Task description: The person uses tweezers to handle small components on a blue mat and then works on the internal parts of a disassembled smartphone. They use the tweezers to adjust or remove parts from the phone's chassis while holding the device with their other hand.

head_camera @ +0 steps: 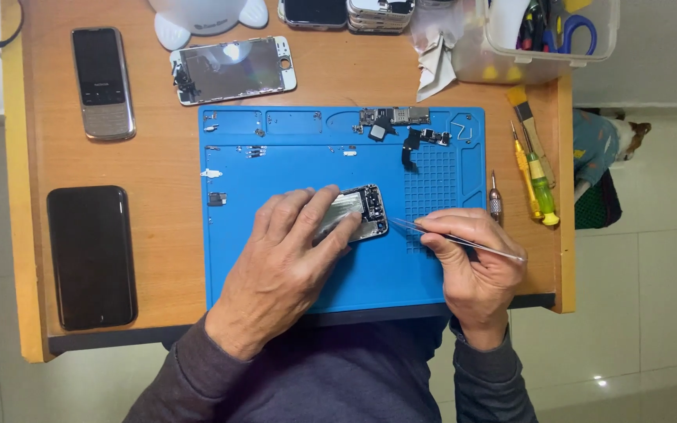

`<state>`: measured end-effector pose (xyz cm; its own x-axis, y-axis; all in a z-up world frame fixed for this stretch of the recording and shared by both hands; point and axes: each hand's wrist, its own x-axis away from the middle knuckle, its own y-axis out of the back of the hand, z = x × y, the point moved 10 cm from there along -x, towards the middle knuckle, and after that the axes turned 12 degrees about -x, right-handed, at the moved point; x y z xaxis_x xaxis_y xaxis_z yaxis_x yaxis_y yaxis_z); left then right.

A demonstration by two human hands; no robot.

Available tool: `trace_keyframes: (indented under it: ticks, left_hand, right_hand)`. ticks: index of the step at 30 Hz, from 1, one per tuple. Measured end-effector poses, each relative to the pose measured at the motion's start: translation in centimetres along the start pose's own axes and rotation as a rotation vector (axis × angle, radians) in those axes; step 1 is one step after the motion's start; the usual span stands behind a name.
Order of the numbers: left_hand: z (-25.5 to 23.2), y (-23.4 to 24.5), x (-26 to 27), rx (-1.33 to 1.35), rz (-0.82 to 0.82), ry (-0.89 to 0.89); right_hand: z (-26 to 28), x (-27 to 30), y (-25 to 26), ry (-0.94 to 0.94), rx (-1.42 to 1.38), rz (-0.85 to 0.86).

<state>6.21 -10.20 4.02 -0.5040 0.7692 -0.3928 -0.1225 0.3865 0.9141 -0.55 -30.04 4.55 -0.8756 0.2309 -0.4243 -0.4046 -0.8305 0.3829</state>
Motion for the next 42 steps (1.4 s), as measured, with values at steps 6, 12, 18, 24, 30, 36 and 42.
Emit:
trace_keyframes:
  ticks: [6, 12, 18, 24, 30, 36, 42]
  left_hand:
    - [0.1, 0.1, -0.3, 0.002, 0.003, 0.016]
    - [0.4, -0.2, -0.3, -0.004, 0.006, 0.062]
    - [1.3, -1.0, -0.1, 0.084, -0.004, 0.116]
    - [3.7, 0.6, -0.9, 0.281, -0.07, 0.275]
    - [7.7, 2.9, -3.2, 0.672, -0.208, 0.649]
    - [10.0, 3.3, -6.6, 0.915, -0.433, 0.779]
    - [10.9, 3.1, -9.3, 1.134, -0.539, 0.729]
  right_hand:
    - [0.2, -0.4, -0.3, -0.003, -0.039, 0.002]
    - [0.2, -0.4, 0.0, 0.026, -0.035, -0.007]
    - [0.8, 0.5, 0.9, 0.086, 0.23, -0.031]
    - [1.8, -0.2, -0.9, 0.104, 0.63, 0.183]
    - [0.4, -0.8, -2.7, -0.004, 0.688, 0.415]
    - [7.2, -10.7, -2.9, 0.072, 0.317, 0.19]
    - [2.2, -19.0, -8.1, -0.17, -0.412, 0.089]
